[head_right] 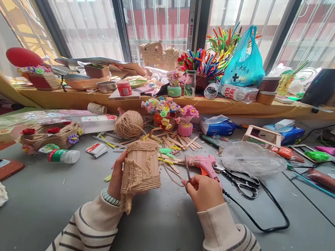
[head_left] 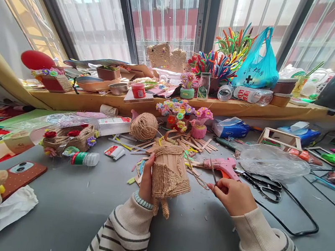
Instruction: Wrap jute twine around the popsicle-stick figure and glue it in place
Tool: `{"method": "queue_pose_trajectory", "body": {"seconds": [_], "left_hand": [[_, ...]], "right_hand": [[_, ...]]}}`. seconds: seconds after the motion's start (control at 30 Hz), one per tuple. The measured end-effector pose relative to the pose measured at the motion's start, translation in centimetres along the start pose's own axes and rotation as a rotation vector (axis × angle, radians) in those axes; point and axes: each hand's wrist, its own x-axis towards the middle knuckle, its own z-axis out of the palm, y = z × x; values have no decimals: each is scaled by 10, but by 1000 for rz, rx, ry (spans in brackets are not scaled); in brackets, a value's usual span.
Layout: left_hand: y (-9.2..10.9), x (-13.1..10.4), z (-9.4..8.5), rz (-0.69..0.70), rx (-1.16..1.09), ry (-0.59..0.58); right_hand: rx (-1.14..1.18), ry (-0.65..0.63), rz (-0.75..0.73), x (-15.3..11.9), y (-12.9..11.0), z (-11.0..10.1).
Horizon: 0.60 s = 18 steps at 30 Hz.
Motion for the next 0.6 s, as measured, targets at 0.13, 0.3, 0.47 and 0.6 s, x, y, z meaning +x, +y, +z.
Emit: {"method": "queue_pose_trajectory", "body": {"seconds": [0.13,0.3,0.47,0.6], "left_hand": [[0,-2,1,39,3,-38],[-1,0,-2,22,19,-81],[-1,1,-5,14,36,-91],[0,-2,-4,-3,83,-107]], "right_hand": [[-62,-17,25,-1,8,8],[-26,-85,67,-3,8,13],[0,-98,89,-2,6,12],[26,-100,131,-3,7,12]]}}
